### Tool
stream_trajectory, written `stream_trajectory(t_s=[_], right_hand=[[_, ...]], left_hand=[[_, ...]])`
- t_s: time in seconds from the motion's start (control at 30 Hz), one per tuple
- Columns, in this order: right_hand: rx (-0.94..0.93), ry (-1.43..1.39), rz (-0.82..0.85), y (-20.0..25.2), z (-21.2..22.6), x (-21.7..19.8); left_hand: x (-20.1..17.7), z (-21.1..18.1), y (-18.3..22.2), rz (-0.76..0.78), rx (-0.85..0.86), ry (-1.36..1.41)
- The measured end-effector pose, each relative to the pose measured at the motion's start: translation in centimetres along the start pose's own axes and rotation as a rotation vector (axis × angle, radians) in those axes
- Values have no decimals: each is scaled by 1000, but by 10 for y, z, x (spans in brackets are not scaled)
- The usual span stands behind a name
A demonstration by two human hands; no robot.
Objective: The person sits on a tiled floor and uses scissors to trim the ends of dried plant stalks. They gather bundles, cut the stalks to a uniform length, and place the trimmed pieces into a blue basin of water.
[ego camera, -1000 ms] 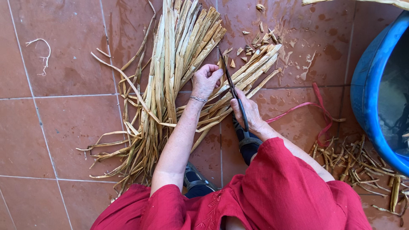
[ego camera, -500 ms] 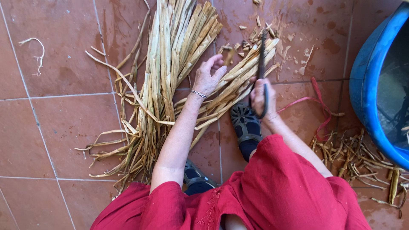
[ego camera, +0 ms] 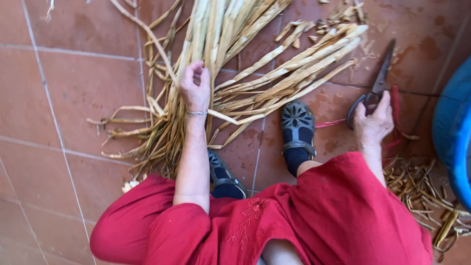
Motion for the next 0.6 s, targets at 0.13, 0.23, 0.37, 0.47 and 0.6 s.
stream_trajectory(t_s=[0.13,0.23,0.37,0.47,0.6], right_hand=[[82,324,372,-22,-15,11],[90,507,494,-44,-16,6],[99,469,522,-63,-14,16],[67,456,467,-73,-11,21],[-145,349,264,-67,38,6]], left_hand=[[-38,2,-3,-27,31,-347],[-31,4,5,82,-22,-512],[-16,7,23,129,-49,-554],[-21,24,30,88,-109,-557],[-39,58,25,128,-183,-404]])
Point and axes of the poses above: each hand's wrist, its own y-axis away from the middle knuckle, its own x-axis out of the palm, z = x × y, the point moved 9 cm from there along -y, towards the middle knuckle, and after that the axes turned 2 degrees about z, right-handed, at the moved point
